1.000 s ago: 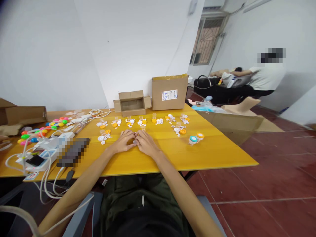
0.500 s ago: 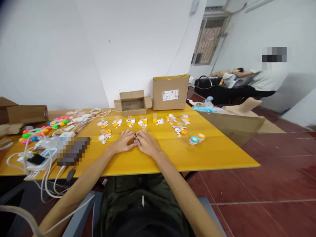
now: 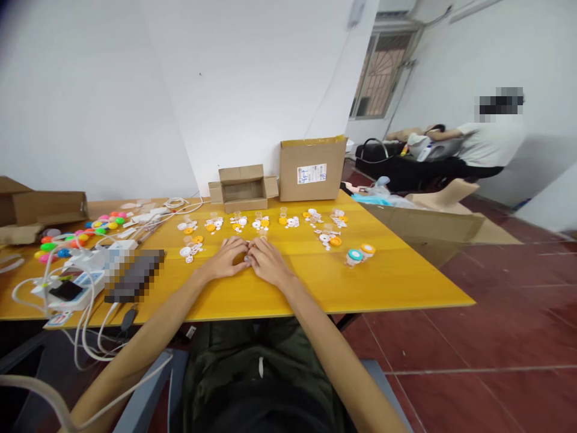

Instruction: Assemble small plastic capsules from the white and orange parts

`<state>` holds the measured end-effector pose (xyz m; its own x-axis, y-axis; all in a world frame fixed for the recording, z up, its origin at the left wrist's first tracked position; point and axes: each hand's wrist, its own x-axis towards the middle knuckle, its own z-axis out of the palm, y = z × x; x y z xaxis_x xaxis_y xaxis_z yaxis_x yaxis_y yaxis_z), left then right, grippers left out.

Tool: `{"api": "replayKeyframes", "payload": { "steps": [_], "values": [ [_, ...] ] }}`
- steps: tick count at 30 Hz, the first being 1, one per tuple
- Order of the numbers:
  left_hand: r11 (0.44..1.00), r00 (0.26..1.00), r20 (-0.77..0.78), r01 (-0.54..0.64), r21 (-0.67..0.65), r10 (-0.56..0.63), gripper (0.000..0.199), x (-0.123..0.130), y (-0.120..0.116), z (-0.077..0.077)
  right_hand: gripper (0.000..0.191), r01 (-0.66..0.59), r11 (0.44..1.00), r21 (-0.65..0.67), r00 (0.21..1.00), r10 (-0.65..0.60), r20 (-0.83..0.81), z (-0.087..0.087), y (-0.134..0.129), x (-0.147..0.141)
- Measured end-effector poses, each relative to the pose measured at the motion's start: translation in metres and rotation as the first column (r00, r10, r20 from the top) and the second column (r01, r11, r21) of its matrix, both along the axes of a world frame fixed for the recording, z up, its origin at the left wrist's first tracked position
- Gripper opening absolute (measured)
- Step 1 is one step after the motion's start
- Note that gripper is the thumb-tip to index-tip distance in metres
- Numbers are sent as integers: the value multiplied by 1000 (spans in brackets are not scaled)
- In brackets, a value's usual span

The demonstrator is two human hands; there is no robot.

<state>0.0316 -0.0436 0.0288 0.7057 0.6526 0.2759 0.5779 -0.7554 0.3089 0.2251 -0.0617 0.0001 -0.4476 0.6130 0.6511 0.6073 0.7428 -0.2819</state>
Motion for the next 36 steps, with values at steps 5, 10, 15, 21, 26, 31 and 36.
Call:
{"api": "replayKeyframes", "payload": {
  "steps": [5, 10, 15, 21, 26, 31, 36],
  "values": [
    [1000, 1000, 11, 9, 11, -9, 13, 0, 0, -1, 17, -3, 1000, -7, 1000, 3, -15, -1, 0, 1],
    [1000, 1000, 8, 11, 14, -11, 14, 0, 0, -1, 17, -4, 1000, -2, 1000, 4, -29, -1, 0, 1],
    [1000, 1000, 2, 12, 15, -12, 14, 0, 0, -1, 18, 2, 1000, 7, 1000, -2, -30, -1, 1, 0],
    [1000, 1000, 15, 18, 19, -18, 12, 0, -1, 0, 17, 0, 1000, 7, 999, 1, -40, -1, 0, -1],
    [1000, 1000, 5, 13, 13, -13, 11, 0, -1, 1, 18, -10, 1000, -15, 1000, 9, -28, 1, -1, 0],
    [1000, 1000, 13, 7, 10, -8, 12, 0, -1, 0, 18, -13, 1000, -21, 999, 13, -31, 2, -1, 0],
    [1000, 1000, 21, 15, 9, -15, 12, 0, -1, 0, 19, -8, 1000, -29, 999, 7, -44, 0, 1, 0]
  ]
}}
